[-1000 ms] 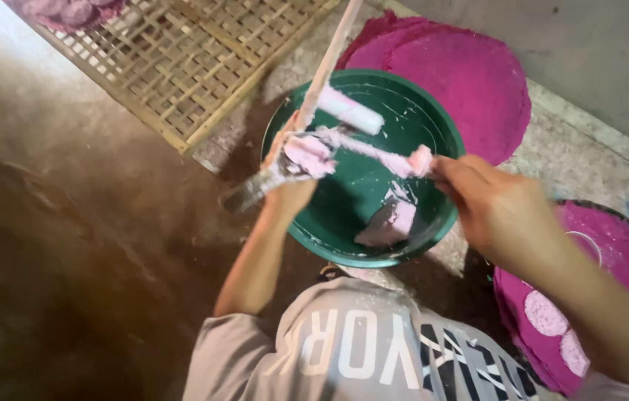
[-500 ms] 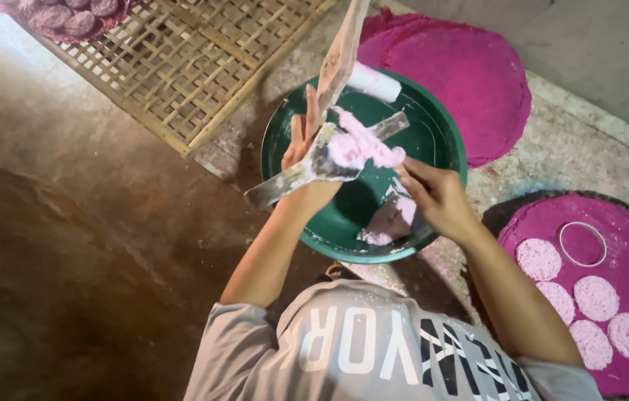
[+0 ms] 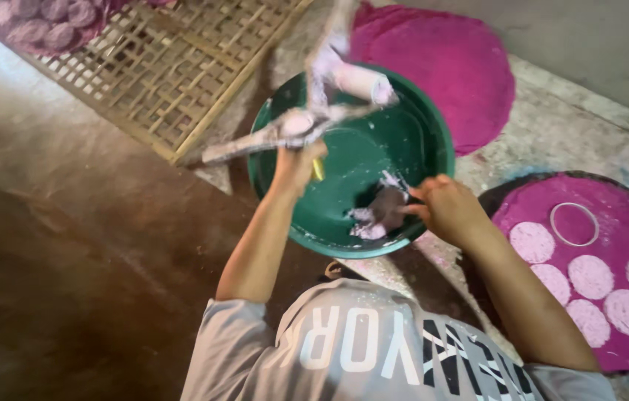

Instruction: The person prepares pink batter, fills a steamer tray with circular portions using a manual dispenser, and places the tray into a steamer. They then continue filling additional trays with batter and arranging them for steaming.

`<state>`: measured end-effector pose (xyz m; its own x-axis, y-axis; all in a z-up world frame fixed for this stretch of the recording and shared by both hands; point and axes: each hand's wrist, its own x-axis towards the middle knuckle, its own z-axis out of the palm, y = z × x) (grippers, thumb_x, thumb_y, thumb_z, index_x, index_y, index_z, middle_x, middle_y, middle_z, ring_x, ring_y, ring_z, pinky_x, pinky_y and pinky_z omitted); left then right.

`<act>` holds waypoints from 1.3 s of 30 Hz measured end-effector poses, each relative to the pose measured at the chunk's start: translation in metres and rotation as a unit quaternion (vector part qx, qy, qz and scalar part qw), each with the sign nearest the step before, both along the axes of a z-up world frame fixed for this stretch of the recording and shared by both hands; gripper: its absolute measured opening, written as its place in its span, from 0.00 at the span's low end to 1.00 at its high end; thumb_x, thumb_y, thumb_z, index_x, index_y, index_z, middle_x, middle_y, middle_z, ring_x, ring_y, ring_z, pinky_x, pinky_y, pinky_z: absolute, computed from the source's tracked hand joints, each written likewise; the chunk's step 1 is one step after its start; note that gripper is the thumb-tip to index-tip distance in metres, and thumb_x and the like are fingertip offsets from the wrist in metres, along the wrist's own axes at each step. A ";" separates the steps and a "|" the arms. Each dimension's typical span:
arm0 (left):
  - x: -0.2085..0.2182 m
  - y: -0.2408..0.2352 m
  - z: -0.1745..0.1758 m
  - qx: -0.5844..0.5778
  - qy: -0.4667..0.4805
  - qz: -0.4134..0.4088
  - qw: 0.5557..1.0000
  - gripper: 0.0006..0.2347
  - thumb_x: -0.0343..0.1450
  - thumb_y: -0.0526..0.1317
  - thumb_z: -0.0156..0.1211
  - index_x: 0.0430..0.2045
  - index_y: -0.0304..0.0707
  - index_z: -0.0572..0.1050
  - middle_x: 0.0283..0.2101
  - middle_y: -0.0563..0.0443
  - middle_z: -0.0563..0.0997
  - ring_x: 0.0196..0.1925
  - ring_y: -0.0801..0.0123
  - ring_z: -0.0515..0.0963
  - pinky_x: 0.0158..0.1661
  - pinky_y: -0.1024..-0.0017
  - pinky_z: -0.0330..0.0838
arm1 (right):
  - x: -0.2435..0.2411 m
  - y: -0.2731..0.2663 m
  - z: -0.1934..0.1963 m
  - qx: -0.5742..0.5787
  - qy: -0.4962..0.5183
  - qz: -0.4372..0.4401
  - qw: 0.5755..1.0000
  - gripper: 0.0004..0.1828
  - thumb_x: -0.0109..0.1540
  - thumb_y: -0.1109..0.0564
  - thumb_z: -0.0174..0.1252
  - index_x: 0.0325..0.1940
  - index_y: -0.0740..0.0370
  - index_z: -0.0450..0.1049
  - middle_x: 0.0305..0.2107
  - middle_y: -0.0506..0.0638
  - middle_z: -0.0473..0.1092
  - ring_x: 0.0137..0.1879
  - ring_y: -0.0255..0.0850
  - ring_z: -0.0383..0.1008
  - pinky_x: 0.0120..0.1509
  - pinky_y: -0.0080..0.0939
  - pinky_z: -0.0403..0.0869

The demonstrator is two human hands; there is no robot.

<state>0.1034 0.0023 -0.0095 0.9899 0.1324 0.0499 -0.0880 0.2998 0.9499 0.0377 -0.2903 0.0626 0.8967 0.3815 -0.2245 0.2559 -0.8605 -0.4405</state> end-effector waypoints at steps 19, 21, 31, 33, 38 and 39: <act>-0.159 -0.221 0.072 0.102 -0.040 -0.489 0.865 0.17 0.66 0.41 0.70 0.47 0.36 0.78 0.46 0.44 0.82 0.51 0.60 0.81 0.51 0.58 0.76 | -0.158 -0.167 0.060 0.276 -0.476 0.132 0.824 0.40 0.63 0.55 0.59 0.77 0.44 0.52 0.50 0.71 0.72 0.44 0.52 0.80 0.45 0.43 0.78; -0.168 -0.241 0.064 0.184 -0.127 -0.496 0.839 0.16 0.68 0.42 0.66 0.48 0.37 0.79 0.47 0.44 0.82 0.53 0.59 0.80 0.52 0.57 0.75 | -0.177 -0.174 0.055 0.268 -0.459 0.116 0.839 0.39 0.64 0.56 0.55 0.79 0.45 0.50 0.50 0.70 0.73 0.45 0.58 0.80 0.47 0.47 0.80; -0.133 -0.355 0.079 0.283 -0.010 -0.631 0.723 0.21 0.65 0.48 0.68 0.51 0.40 0.76 0.50 0.43 0.80 0.54 0.57 0.79 0.57 0.64 0.73 | -0.216 -0.305 0.042 0.537 0.213 -0.027 0.816 0.60 0.57 0.35 0.70 0.76 0.63 0.41 0.66 0.63 0.57 0.69 0.51 0.63 0.69 0.55 0.67; -0.123 -0.363 0.081 0.423 -0.144 -0.577 0.684 0.23 0.63 0.48 0.70 0.52 0.41 0.75 0.51 0.45 0.81 0.54 0.58 0.80 0.57 0.64 0.74 | -0.224 -0.312 0.013 0.569 0.328 -0.009 0.754 0.58 0.54 0.33 0.73 0.74 0.71 0.56 0.58 0.64 0.65 0.64 0.52 0.71 0.70 0.55 0.70; -0.023 -0.374 0.011 0.198 -0.173 -0.622 0.737 0.30 0.62 0.42 0.70 0.60 0.36 0.66 0.59 0.39 0.76 0.54 0.53 0.77 0.58 0.62 0.69 | -0.269 -0.328 -0.038 0.617 0.137 -0.131 0.764 0.51 0.53 0.37 0.74 0.67 0.71 0.60 0.52 0.61 0.67 0.59 0.52 0.71 0.63 0.54 0.72; 0.004 -0.378 -0.017 0.261 -0.147 -0.527 0.795 0.29 0.65 0.43 0.69 0.60 0.33 0.67 0.59 0.37 0.75 0.56 0.52 0.76 0.59 0.62 0.69 | -0.279 -0.328 -0.045 0.617 0.113 -0.147 0.765 0.47 0.54 0.39 0.74 0.64 0.74 0.65 0.50 0.62 0.69 0.59 0.54 0.72 0.64 0.55 0.72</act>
<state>0.1070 -0.3754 -0.0266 0.4728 -0.8779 0.0764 -0.2903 -0.0733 0.9541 -0.2417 -0.6184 0.0173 0.9761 0.2165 -0.0177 -0.0708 0.2400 -0.9682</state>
